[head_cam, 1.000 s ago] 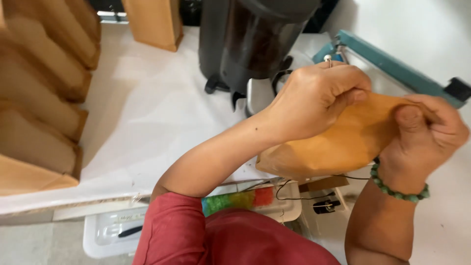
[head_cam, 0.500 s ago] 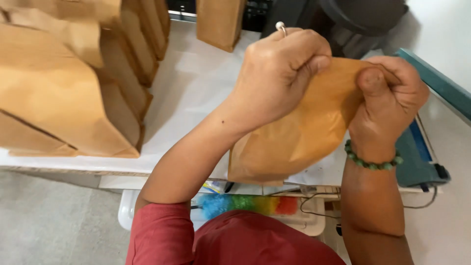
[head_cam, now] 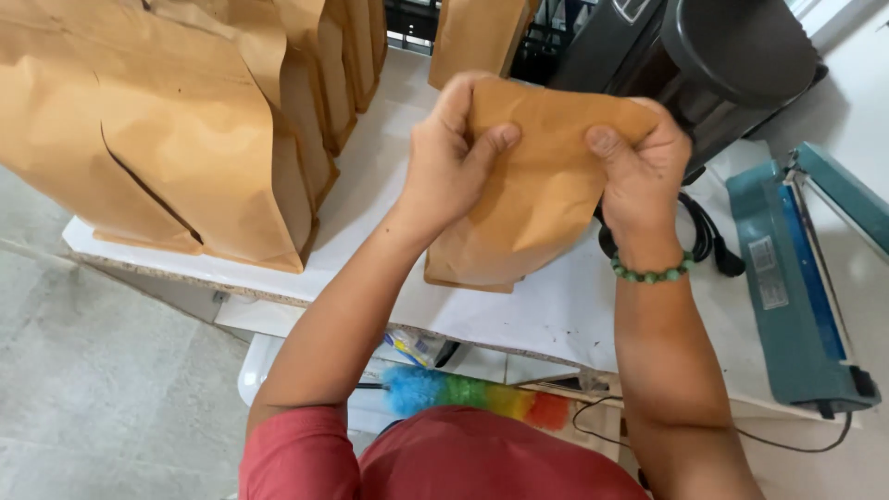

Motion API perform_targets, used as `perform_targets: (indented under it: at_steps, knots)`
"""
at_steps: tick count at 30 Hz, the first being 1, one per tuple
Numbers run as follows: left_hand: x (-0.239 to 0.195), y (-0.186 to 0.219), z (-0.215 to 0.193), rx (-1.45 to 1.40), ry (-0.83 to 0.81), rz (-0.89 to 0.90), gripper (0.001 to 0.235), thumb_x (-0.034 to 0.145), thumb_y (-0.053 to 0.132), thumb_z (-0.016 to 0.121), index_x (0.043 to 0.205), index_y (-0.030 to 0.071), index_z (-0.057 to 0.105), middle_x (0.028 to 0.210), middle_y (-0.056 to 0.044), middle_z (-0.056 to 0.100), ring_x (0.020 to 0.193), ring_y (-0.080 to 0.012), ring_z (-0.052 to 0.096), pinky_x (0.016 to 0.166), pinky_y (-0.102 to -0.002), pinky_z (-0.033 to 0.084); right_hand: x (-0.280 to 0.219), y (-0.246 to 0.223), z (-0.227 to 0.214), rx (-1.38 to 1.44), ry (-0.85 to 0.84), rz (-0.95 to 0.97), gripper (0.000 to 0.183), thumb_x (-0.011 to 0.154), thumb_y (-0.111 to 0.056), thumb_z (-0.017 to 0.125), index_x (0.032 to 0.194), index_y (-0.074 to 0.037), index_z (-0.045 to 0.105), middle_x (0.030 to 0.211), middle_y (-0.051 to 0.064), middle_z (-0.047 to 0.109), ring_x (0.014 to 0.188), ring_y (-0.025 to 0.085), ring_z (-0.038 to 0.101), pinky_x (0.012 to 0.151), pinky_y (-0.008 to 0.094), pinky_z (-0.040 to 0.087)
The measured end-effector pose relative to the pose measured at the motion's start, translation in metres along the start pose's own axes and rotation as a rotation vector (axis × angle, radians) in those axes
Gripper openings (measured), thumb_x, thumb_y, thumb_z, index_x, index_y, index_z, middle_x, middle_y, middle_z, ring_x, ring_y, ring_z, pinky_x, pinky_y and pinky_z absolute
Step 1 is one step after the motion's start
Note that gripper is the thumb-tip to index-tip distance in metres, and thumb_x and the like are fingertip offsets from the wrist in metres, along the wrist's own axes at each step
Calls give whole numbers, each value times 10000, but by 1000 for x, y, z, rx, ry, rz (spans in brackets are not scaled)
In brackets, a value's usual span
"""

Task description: Sealing brown paper coffee bags using a manual heat sealer

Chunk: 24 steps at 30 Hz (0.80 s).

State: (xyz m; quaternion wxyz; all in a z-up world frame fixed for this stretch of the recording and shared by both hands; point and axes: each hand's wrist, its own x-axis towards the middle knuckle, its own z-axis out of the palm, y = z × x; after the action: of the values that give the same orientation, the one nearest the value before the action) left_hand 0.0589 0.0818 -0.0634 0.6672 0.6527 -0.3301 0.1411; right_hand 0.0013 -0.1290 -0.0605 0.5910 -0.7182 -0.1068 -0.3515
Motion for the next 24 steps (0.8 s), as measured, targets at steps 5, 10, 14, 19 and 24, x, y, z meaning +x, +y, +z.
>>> perform_targets:
  at_steps: [5,10,14,19,24]
  knots:
    - [-20,-34,24,-182,77,-44,184,940,166,769,1085,127,663,852,-94,745,807,-156,678,751,-365,590,-18,18,0,112,7,58,253,887,-43,846,1087,-51,690,911,32,711,757,133,696,687,308,608]
    - [-26,-45,24,-126,148,-52,190,928,171,789,1087,117,698,834,-104,741,794,-154,683,714,-372,583,-18,7,0,124,-44,80,190,880,-11,824,1010,-56,694,857,36,714,742,128,705,637,302,605]
    - [-29,-33,29,-128,209,-48,153,925,155,790,1056,135,712,828,-58,739,779,-114,644,725,-348,583,-14,24,-1,188,-64,59,186,882,-46,838,1001,-77,698,850,21,716,734,108,698,636,291,601]
    - [-32,12,20,108,224,146,345,918,122,792,1232,180,659,971,-95,728,928,-269,733,872,-413,575,-18,47,-15,30,-117,-212,114,919,13,811,997,30,729,899,146,740,872,205,718,730,349,592]
    - [-43,15,21,132,216,283,213,922,103,786,1092,148,667,999,-32,749,975,-252,733,916,-365,554,-31,-5,-4,98,-75,-310,240,883,-1,825,1042,123,696,935,222,739,898,256,733,828,372,604]
